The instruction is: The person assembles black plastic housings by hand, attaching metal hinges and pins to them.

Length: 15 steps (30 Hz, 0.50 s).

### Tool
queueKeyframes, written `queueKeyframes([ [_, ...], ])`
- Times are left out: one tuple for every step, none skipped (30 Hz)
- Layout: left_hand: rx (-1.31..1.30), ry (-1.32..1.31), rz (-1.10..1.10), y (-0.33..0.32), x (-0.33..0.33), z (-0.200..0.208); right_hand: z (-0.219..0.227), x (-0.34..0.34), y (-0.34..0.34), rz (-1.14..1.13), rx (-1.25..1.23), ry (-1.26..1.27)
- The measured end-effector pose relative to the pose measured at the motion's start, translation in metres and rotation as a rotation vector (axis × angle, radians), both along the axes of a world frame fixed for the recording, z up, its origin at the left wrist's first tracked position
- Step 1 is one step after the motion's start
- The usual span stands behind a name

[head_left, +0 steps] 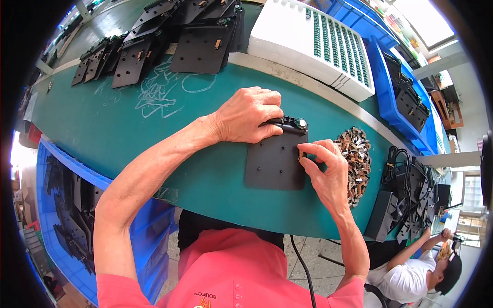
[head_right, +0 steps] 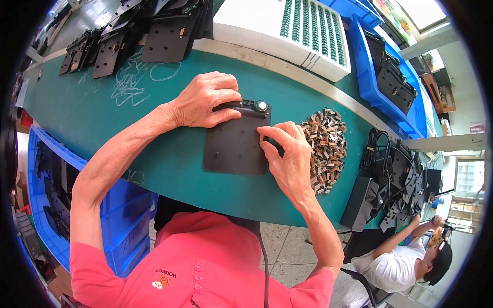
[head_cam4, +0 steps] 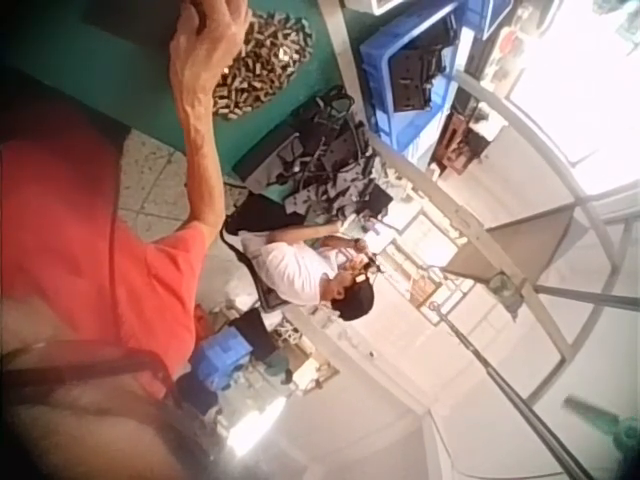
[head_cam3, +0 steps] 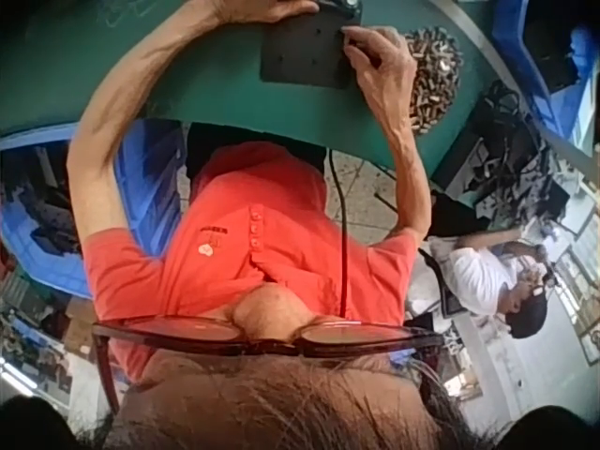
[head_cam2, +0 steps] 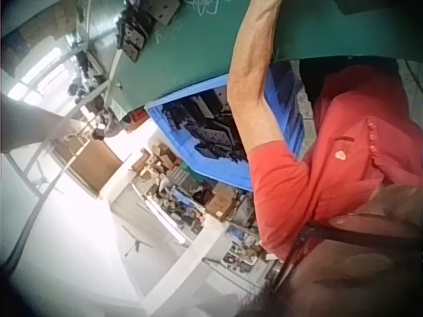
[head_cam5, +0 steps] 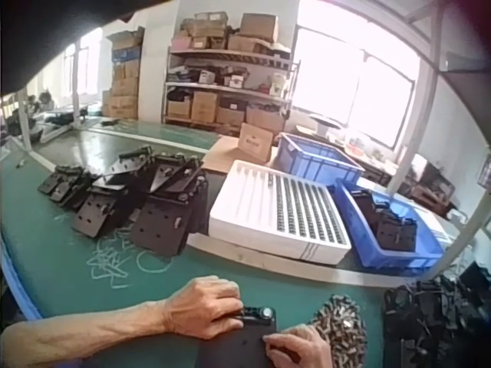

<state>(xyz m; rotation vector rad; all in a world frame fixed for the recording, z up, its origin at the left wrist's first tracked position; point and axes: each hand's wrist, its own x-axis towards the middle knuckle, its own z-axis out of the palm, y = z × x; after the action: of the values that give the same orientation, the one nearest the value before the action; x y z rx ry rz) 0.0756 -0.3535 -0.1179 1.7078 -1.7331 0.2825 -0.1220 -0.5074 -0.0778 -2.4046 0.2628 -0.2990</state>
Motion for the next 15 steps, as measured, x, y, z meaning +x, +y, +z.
queueKeyframes([
  [-0.003, 0.000, 0.005, 0.001, 0.000, 0.001, 0.001, 0.000, 0.001, -0.010, 0.025, -0.005],
  [-0.001, -0.002, 0.006, 0.003, 0.000, 0.001, 0.001, 0.000, 0.002, -0.021, 0.050, -0.010],
  [-0.003, 0.003, 0.006, 0.002, 0.000, 0.000, 0.001, -0.001, 0.002, -0.024, 0.049, -0.009],
  [-0.005, 0.009, 0.006, 0.002, 0.000, -0.001, 0.000, -0.001, 0.002, -0.029, 0.058, -0.012],
  [-0.005, 0.009, 0.002, 0.002, 0.001, -0.002, 0.000, -0.002, 0.002, -0.033, 0.067, -0.016],
  [-0.017, 0.009, 0.011, 0.002, 0.001, -0.001, 0.001, -0.002, 0.002, -0.035, 0.067, -0.018],
  [-0.028, 0.007, 0.019, 0.003, 0.001, 0.000, 0.003, -0.003, 0.003, -0.040, 0.084, -0.016],
  [-0.028, 0.004, 0.016, 0.003, 0.002, 0.002, 0.006, -0.003, 0.004, -0.045, 0.100, -0.016],
  [-0.026, 0.025, 0.017, 0.003, 0.002, 0.002, 0.008, -0.005, 0.005, -0.049, 0.099, -0.019],
  [-0.025, 0.045, 0.016, 0.003, 0.002, 0.004, 0.011, -0.007, 0.006, -0.061, 0.089, -0.032],
  [-0.027, 0.038, 0.009, 0.003, 0.003, 0.006, 0.014, -0.009, 0.007, -0.074, 0.079, -0.047],
  [-0.041, 0.080, 0.017, 0.002, 0.003, 0.005, 0.014, -0.012, 0.007, -0.086, 0.076, -0.055],
  [-0.056, 0.120, 0.022, 0.000, 0.003, 0.004, 0.016, -0.015, 0.006, -0.104, 0.090, -0.032],
  [-0.060, 0.110, 0.004, 0.000, 0.002, 0.005, 0.018, -0.019, 0.006, -0.126, 0.103, -0.011],
  [-0.055, 0.131, 0.022, -0.002, 0.001, 0.010, 0.017, -0.024, 0.003, -0.104, 0.059, -0.063],
])
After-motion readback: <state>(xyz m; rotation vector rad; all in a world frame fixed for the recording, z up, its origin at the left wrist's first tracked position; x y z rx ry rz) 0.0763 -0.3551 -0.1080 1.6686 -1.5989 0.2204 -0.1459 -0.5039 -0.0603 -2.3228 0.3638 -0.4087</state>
